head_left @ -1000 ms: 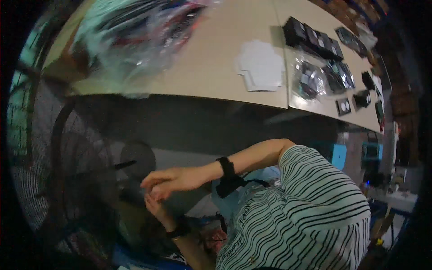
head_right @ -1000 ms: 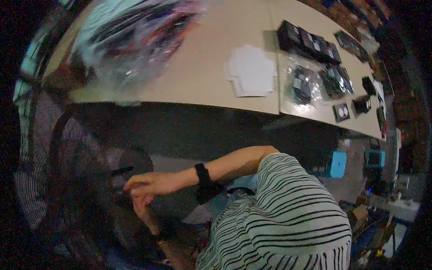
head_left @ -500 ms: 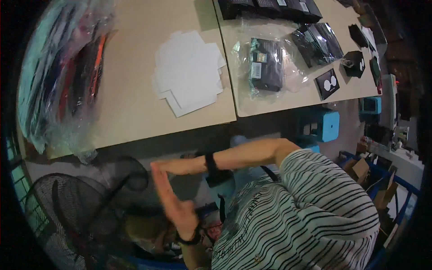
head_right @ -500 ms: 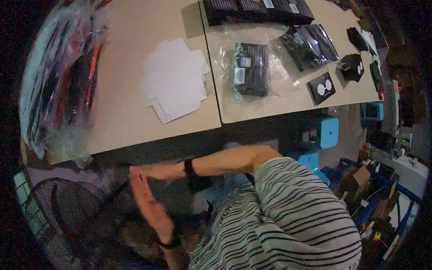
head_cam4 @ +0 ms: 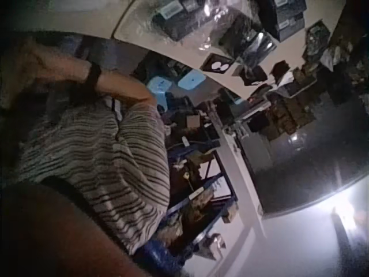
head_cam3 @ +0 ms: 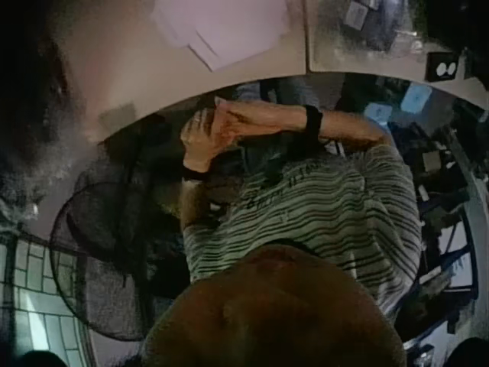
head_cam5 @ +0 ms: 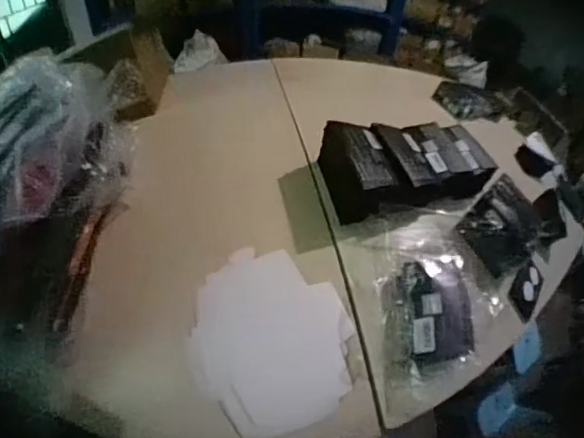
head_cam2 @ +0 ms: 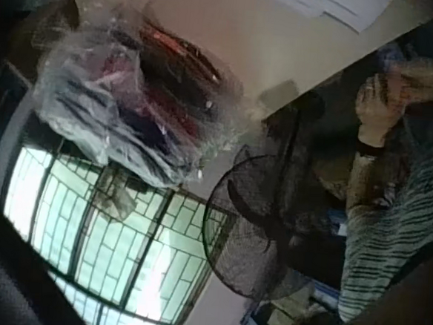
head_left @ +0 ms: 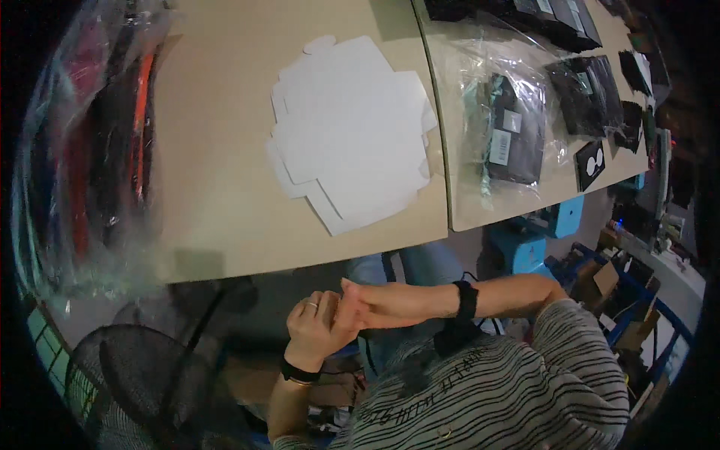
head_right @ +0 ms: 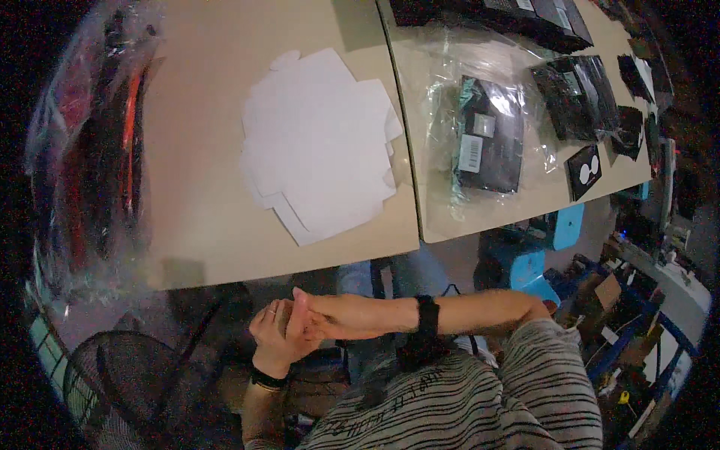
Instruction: Inspecting and wiping down cardboard packaging folders with a pink cloth on a work table.
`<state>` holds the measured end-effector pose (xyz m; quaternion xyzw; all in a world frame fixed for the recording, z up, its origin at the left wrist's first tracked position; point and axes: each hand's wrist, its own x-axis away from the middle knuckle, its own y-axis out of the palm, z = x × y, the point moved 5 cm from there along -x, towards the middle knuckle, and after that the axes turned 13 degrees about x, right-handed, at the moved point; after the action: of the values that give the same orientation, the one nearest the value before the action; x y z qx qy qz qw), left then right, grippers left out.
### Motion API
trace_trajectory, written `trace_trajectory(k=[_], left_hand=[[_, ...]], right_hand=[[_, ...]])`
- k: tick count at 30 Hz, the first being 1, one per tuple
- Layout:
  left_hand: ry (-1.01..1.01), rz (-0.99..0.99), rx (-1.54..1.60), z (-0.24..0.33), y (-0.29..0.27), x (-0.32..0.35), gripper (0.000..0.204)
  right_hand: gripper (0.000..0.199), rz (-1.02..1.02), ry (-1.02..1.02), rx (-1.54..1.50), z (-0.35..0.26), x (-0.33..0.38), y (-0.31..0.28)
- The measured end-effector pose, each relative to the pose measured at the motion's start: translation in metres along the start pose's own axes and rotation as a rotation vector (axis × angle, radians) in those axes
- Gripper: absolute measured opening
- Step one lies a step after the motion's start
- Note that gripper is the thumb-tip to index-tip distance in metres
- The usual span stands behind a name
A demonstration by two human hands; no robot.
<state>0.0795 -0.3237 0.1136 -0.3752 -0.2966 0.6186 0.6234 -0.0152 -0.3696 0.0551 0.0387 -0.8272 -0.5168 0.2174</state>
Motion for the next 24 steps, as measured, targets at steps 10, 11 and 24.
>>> trace_trajectory(k=[10, 11, 24], left_hand=[[-0.818, 0.446, 1.226, -0.144, -0.032, -0.051, 0.050], [-0.825, 0.428, 1.238, -0.147, -0.032, -0.053, 0.049], [-0.888, 0.291, 1.437, -0.155, -0.028, -0.067, 0.050]], right_hand=[[0.047, 1.199, -0.551, 0.564, -0.099, 0.093, -0.088], [0.050, 1.239, -0.548, 0.522, -0.096, 0.097, -0.090], [0.055, 1.206, -0.446, 0.140, -0.083, 0.083, -0.097]])
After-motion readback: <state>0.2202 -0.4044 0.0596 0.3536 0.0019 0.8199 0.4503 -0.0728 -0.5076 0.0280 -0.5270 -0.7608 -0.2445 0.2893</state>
